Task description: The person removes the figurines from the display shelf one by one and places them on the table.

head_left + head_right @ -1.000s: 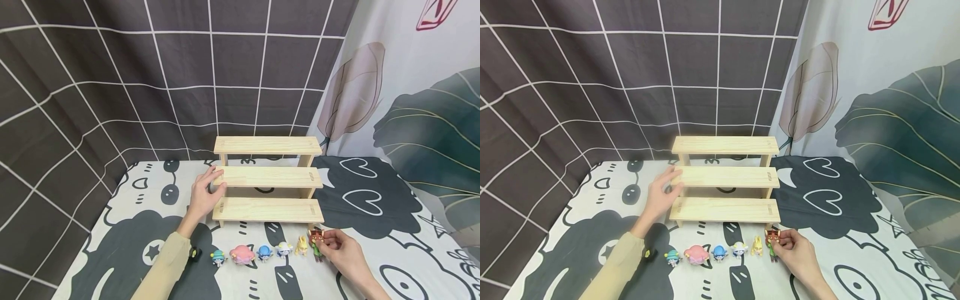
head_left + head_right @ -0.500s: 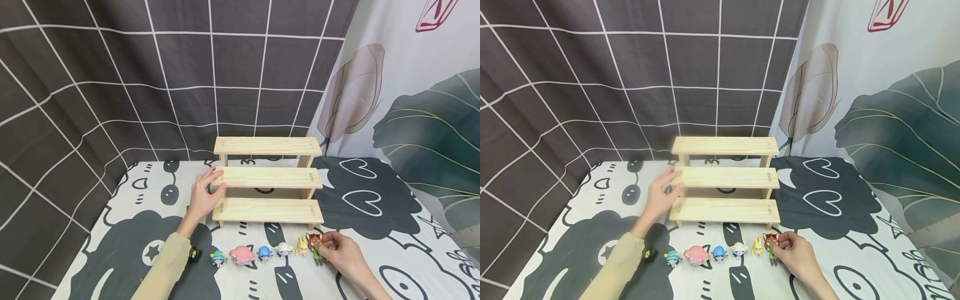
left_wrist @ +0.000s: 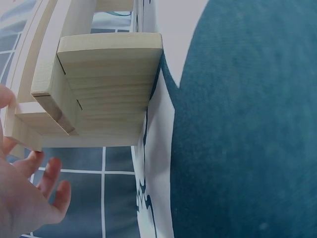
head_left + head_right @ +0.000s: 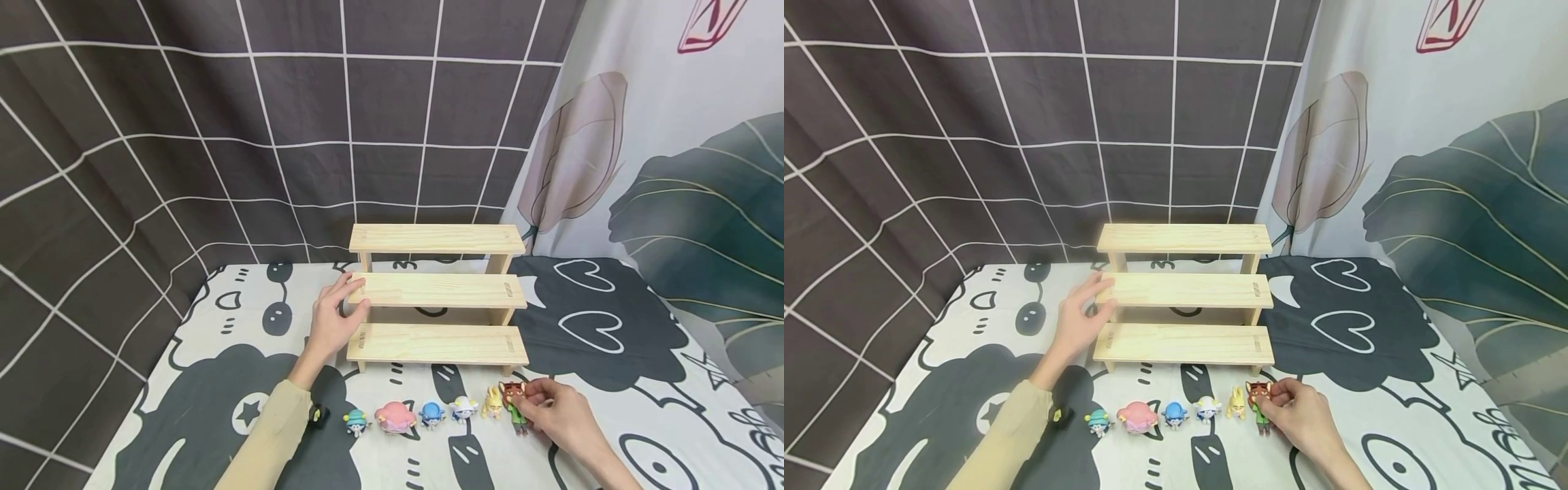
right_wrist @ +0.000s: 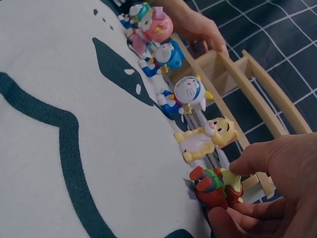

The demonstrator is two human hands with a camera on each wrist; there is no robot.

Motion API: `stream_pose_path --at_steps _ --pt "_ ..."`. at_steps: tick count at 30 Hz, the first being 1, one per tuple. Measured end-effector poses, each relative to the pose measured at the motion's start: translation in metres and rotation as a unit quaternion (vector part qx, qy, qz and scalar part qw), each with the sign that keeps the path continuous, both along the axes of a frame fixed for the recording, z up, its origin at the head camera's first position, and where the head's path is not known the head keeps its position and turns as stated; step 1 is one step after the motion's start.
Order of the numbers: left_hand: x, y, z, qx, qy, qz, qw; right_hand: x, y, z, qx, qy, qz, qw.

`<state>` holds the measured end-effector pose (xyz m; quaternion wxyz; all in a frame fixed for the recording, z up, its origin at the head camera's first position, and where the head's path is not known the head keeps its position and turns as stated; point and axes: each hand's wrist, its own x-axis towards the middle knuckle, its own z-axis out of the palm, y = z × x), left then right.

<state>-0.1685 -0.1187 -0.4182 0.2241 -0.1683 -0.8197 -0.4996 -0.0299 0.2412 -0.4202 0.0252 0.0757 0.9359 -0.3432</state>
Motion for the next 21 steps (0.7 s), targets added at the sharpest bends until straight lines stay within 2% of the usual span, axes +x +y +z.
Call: stream_pose_path --at_steps 7,21 --pt "0.0009 0.0003 0.0003 -0.002 -0.002 0.002 1.0000 0.0024 -0.0004 0.0017 0.019 0.001 0.005 1.000" --pt "0.0016 0.0001 0.0023 -0.002 -0.007 -0.003 1.0000 0.0060 0.0016 -0.0001 0.021 0.003 0.012 1.000"
